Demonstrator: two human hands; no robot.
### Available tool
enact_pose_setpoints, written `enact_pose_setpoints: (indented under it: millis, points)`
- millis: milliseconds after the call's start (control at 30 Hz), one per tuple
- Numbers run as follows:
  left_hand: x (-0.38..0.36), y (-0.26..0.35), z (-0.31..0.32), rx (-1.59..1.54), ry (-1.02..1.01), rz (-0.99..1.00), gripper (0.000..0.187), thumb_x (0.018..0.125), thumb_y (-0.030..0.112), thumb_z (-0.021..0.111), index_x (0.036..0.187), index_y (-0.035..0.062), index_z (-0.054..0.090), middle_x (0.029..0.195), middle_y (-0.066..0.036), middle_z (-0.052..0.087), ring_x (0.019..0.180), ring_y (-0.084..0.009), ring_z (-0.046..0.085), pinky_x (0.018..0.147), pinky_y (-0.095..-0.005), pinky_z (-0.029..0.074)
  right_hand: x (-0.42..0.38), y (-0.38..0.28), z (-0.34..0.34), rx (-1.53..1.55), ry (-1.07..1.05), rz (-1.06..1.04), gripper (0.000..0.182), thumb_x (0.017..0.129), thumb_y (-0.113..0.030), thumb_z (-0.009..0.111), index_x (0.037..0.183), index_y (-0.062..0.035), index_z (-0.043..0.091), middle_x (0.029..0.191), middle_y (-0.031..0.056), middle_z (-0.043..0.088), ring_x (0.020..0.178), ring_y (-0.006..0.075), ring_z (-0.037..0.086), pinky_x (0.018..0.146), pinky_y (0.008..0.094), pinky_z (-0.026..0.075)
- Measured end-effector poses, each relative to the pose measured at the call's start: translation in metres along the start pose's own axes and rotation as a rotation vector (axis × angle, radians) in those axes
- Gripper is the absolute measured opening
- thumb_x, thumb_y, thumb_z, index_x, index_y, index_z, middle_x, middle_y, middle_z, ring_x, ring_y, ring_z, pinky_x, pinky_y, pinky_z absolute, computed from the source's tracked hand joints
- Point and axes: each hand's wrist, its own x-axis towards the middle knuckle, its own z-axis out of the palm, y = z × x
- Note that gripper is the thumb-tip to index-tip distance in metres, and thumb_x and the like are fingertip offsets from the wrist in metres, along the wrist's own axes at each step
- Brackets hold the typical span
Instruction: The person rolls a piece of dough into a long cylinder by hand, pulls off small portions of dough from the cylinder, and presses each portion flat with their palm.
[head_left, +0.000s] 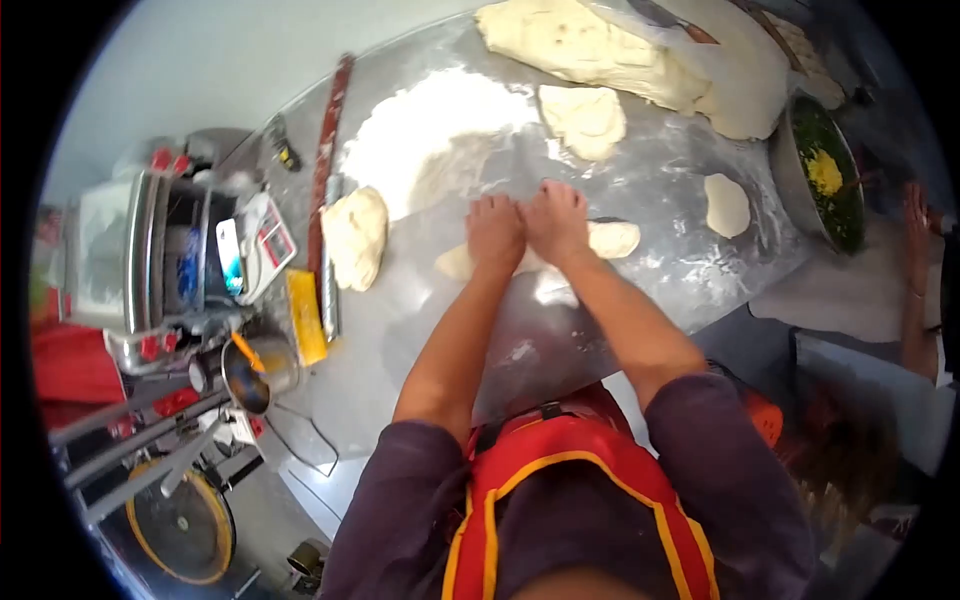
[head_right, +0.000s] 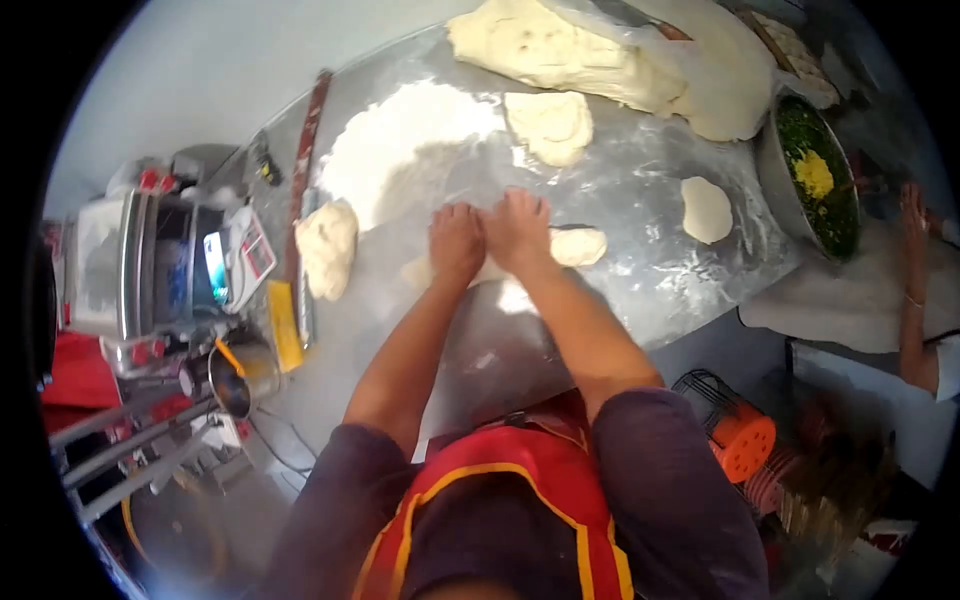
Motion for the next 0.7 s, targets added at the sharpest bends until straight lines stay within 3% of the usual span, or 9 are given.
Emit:
enact_pose_setpoints:
  millis: [100, 133, 200, 300, 400, 467, 533, 667, 700]
  points:
    - [-0.035, -0.004, -0.016, -0.253, -0.223, -0.142, 0.018, 0.092, 0.025, 0.052, 0.093, 0.0091, 0.062, 0.097, -0.008, 0.062, 0.094, -0.0308, 0.056, 0.082, -0.0414, 0.044, -0.024, 0.014, -0.021, 0.338, -0.385, 0.056, 0.028, 0.093, -0.031, 0.051, 0.093, -0.0072, 0.065, 0.085, 0.0128, 0.062, 0.088, 0.0305, 0.059, 0.080, 0.0461, 0.044]
    - [-0.055, 0.003, -0.040, -0.246, -0.262, -0.107, 0.018, 0.092, 0.024, 0.052, 0.093, 0.0097, 0.062, 0.096, -0.008, 0.062, 0.093, -0.0305, 0.057, 0.081, -0.0409, 0.045, -0.042, 0.015, -0.040, 0.444, -0.271, -0.008, 0.027, 0.094, -0.029, 0.049, 0.094, -0.0071, 0.064, 0.071, 0.0131, 0.060, 0.076, 0.0333, 0.059, 0.072, 0.0471, 0.045]
    - [-0.072, 0.004, -0.051, -0.233, -0.192, 0.047, 0.017, 0.092, 0.023, 0.052, 0.095, 0.0093, 0.063, 0.099, -0.009, 0.063, 0.095, -0.0315, 0.057, 0.082, -0.0406, 0.045, -0.059, 0.003, -0.078, 0.397, -0.492, 0.167, 0.025, 0.094, -0.027, 0.049, 0.099, -0.0066, 0.063, 0.086, 0.0140, 0.064, 0.087, 0.0330, 0.059, 0.079, 0.0470, 0.044]
    - [-0.083, -0.011, -0.025, -0.162, 0.089, 0.321, 0.017, 0.091, 0.019, 0.050, 0.097, 0.0074, 0.060, 0.111, -0.009, 0.062, 0.103, -0.0296, 0.056, 0.085, -0.0436, 0.043, -0.076, -0.015, -0.058, 0.302, -0.015, 0.037, 0.024, 0.093, -0.024, 0.052, 0.107, -0.0060, 0.061, 0.108, 0.0151, 0.063, 0.101, 0.0334, 0.057, 0.090, 0.0470, 0.042]
    - [-0.116, -0.023, -0.012, 0.060, 0.019, 0.480, 0.027, 0.088, 0.019, 0.049, 0.109, 0.0033, 0.058, 0.123, -0.013, 0.057, 0.116, -0.0307, 0.050, 0.097, -0.0457, 0.038, -0.126, -0.035, -0.052, 0.066, -0.196, -0.033, 0.033, 0.092, -0.024, 0.053, 0.118, -0.0045, 0.059, 0.128, 0.0157, 0.056, 0.117, 0.0326, 0.051, 0.102, 0.0487, 0.034]
    - [-0.179, -0.038, -0.019, -0.211, -0.044, 0.546, 0.041, 0.086, 0.019, 0.048, 0.123, 0.0006, 0.054, 0.135, -0.016, 0.051, 0.130, -0.0303, 0.042, 0.107, -0.0477, 0.029, -0.177, -0.056, -0.086, 0.118, -0.094, -0.093, 0.038, 0.093, -0.024, 0.051, 0.125, -0.0040, 0.056, 0.131, 0.0171, 0.055, 0.123, 0.0334, 0.049, 0.105, 0.0524, 0.031]
    - [-0.222, -0.048, -0.027, -0.032, -0.173, 0.637, 0.050, 0.087, 0.021, 0.049, 0.133, 0.0009, 0.049, 0.144, -0.016, 0.042, 0.138, -0.0304, 0.034, 0.113, -0.0486, 0.021, -0.219, -0.058, -0.097, 0.108, -0.210, -0.084, 0.041, 0.095, -0.027, 0.046, 0.128, -0.0040, 0.054, 0.134, 0.0168, 0.053, 0.126, 0.0339, 0.047, 0.108, 0.0534, 0.027]
    - [-0.206, -0.032, -0.015, 0.145, -0.086, 0.553, 0.052, 0.089, 0.023, 0.048, 0.136, 0.0015, 0.046, 0.148, -0.017, 0.037, 0.140, -0.0323, 0.029, 0.112, -0.0543, 0.019, -0.194, -0.048, -0.072, 0.102, -0.262, -0.023, 0.046, 0.096, -0.029, 0.042, 0.133, -0.0046, 0.050, 0.140, 0.0156, 0.048, 0.130, 0.0329, 0.042, 0.111, 0.0547, 0.020]
    - [-0.182, -0.025, -0.005, 0.136, -0.051, 0.491, 0.052, 0.089, 0.022, 0.047, 0.137, 0.0011, 0.044, 0.149, -0.018, 0.034, 0.142, -0.0336, 0.026, 0.112, -0.0557, 0.017, -0.173, -0.037, -0.058, 0.126, -0.154, -0.074, 0.048, 0.094, -0.029, 0.043, 0.135, -0.0062, 0.048, 0.142, 0.0142, 0.045, 0.133, 0.0320, 0.038, 0.112, 0.0558, 0.018]
